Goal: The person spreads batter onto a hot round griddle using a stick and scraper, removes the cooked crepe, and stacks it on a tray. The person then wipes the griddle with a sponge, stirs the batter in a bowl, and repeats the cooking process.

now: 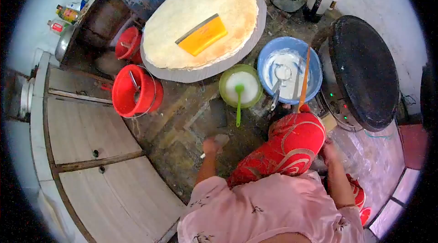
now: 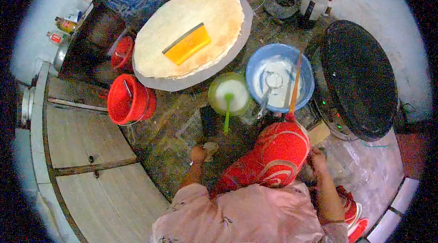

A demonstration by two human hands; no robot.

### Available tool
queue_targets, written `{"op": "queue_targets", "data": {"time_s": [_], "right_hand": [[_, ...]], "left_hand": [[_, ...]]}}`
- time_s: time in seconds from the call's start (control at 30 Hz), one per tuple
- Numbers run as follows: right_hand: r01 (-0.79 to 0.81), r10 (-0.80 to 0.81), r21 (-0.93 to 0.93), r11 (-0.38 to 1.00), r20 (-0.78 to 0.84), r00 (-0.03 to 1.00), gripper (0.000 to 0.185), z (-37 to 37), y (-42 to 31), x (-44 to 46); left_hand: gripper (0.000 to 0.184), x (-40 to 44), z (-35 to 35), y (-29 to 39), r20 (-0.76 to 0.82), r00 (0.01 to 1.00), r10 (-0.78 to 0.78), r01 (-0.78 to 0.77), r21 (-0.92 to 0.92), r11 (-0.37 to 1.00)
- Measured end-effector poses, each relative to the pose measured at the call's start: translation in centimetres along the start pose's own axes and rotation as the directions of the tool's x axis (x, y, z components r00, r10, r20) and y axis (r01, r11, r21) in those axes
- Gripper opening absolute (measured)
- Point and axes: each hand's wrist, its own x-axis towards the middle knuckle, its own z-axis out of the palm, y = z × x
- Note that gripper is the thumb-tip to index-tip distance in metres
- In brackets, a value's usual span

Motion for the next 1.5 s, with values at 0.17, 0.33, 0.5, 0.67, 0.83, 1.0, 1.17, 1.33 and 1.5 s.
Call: {"op": "queue_targets", "data": {"time_s": [0.17, 0.33, 0.5, 0.67, 0.83, 1.0, 1.17, 1.33, 1.5], "right_hand": [[0.21, -0.212, -0.036, 0.977, -0.091, 0.973, 0.018, 1.8, -6.2, -4.8], [0.704, -0.704, 0.04, 0.709, 0.091, 0.704, 0.016, 7.6, -13.0, -14.0], [0.983, -0.717, -0.161, -0.086, 0.695, 0.051, 0.087, 12.1, -17.3, -22.7], [0.91, -0.294, -0.414, -0.019, 0.872, 0.391, 0.042, 10.6, -16.9, -26.9], [0.717, -0.735, 0.546, 0.433, 0.674, -0.069, 0.03, 8.5, -14.5, -29.7], [0.486, -0.809, 0.8, 0.352, 0.521, -0.272, 0.052, 10.9, -13.1, -35.6], [0.348, -0.831, 0.931, 0.112, 0.28, -0.481, 0.044, 12.2, -14.1, -37.1], [0.264, -0.814, 0.962, 0.065, 0.204, -0.543, 0.037, 13.1, -14.1, -38.0], [0.145, -0.816, 0.985, -0.096, 0.006, -0.578, 0.034, 13.9, -14.7, -39.3]], "left_hand": [[0.024, -3.2, -7.5, 4.9, -0.136, 0.923, 0.36, -0.373, -0.546, 0.75], [0.026, -12.3, -16.9, 14.0, -0.009, 0.736, 0.677, -0.43, -0.778, 0.458], [0.023, -26.5, -29.2, 23.0, 0.226, 0.159, 0.961, -0.757, -0.596, 0.266], [0.021, -33.5, -33.1, 24.5, 0.01, 0.041, 0.999, -0.76, -0.649, 0.038], [0.065, -37.1, -32.5, 24.7, -0.482, -0.047, 0.875, -0.902, -0.355, -0.244], [0.062, -40.3, -29.8, 25.4, -0.145, -0.389, 0.91, -0.729, -0.555, -0.4], [0.047, -40.1, -27.6, 25.9, -0.188, -0.606, 0.773, -0.606, -0.52, -0.602], [0.046, -41.2, -26.4, 26.7, -0.305, -0.631, 0.713, -0.539, -0.488, -0.687], [0.032, -45.4, -34.5, 28.1, 0.092, -0.368, 0.925, -0.66, -0.726, -0.19]]}}
